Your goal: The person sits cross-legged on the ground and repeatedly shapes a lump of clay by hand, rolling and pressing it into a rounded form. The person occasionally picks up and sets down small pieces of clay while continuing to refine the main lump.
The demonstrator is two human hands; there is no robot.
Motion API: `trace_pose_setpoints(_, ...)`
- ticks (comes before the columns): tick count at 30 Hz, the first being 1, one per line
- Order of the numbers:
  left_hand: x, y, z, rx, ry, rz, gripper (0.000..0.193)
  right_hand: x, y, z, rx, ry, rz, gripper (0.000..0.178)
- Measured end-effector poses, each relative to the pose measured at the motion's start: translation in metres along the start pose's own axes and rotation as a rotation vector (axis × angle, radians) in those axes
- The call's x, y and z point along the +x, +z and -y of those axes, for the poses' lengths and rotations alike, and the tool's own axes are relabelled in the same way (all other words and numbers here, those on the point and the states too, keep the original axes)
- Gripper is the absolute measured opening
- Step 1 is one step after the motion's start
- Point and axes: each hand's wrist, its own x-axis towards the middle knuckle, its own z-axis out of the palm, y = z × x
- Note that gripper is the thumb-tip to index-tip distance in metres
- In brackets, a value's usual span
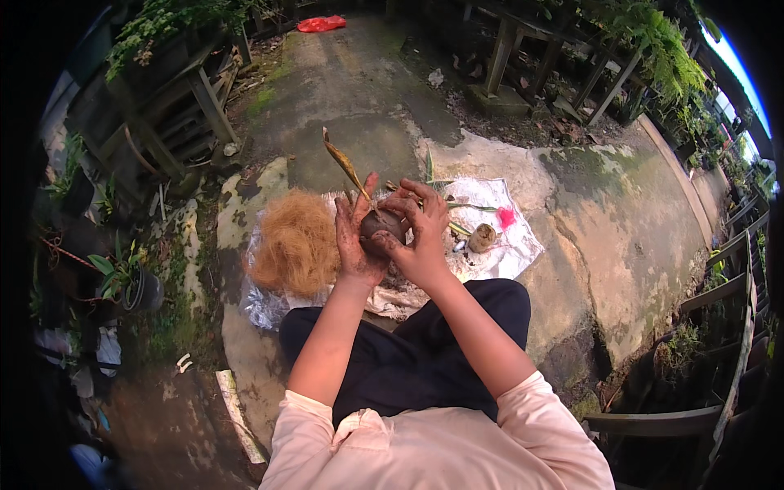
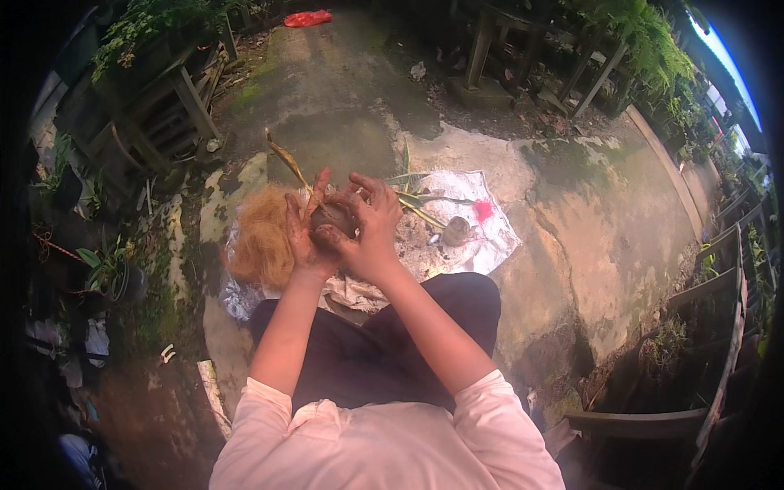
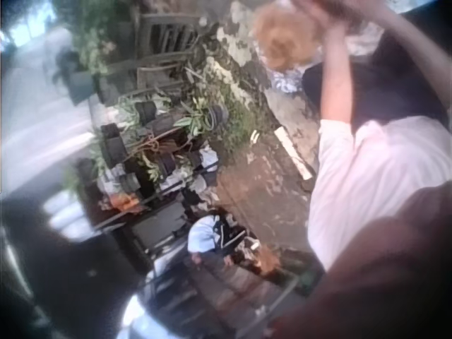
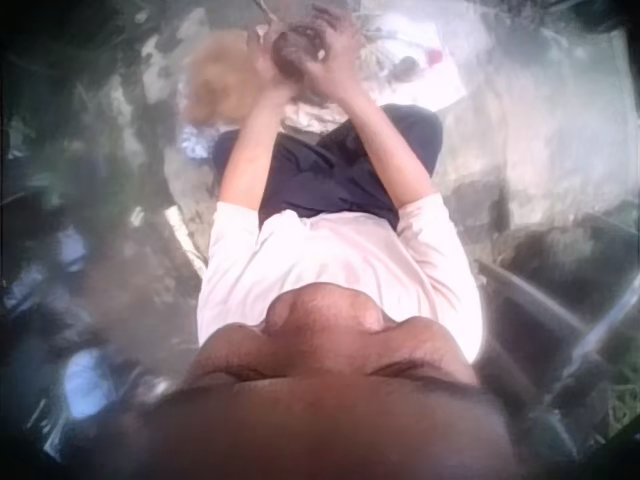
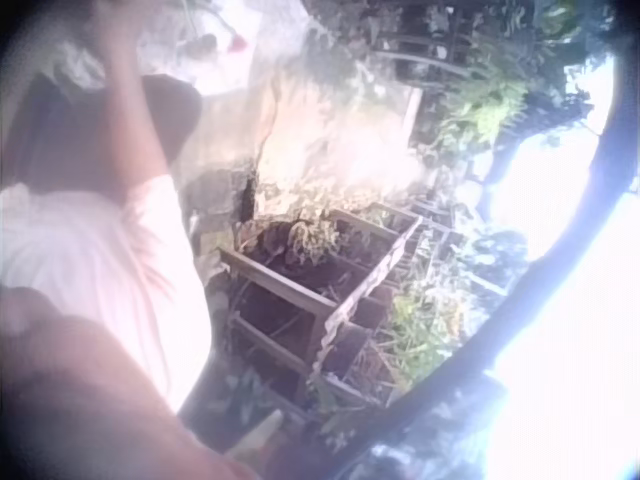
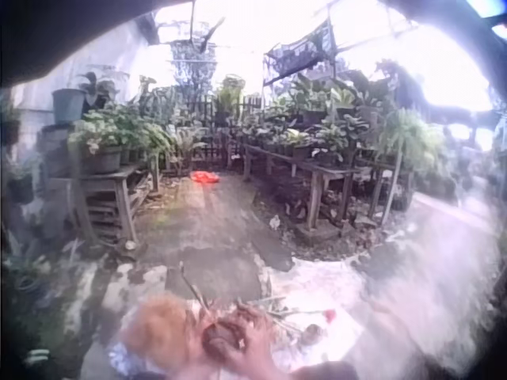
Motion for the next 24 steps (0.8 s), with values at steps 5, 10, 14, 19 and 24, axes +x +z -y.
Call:
trace_pose_setpoints(5, -0.009, -0.030, 0.016, 0.146, -0.035, -0.169, 0.075, -0.001, 0.015, -0.053, 0.021, 0.004, 0.014, 0.100)
trace_pose_setpoints(10, -0.026, -0.065, 0.023, 0.228, -0.085, -0.326, 0.069, -0.030, 0.029, -0.067, 0.062, 0.073, 0.189, 0.102)
trace_pose_setpoints(14, -0.047, -0.092, 0.029, 0.361, -0.122, -0.464, 0.068, -0.050, 0.036, -0.083, 0.255, 0.135, 0.340, 0.097)
trace_pose_setpoints(19, -0.050, -0.125, 0.029, 0.259, -0.211, -0.587, 0.067, -0.075, 0.054, -0.118, 0.375, 0.205, 0.424, 0.085)
trace_pose_setpoints(24, -0.049, -0.169, 0.046, 0.160, -0.245, -0.651, 0.068, -0.095, 0.075, -0.137, 0.265, 0.241, 0.506, 0.082)
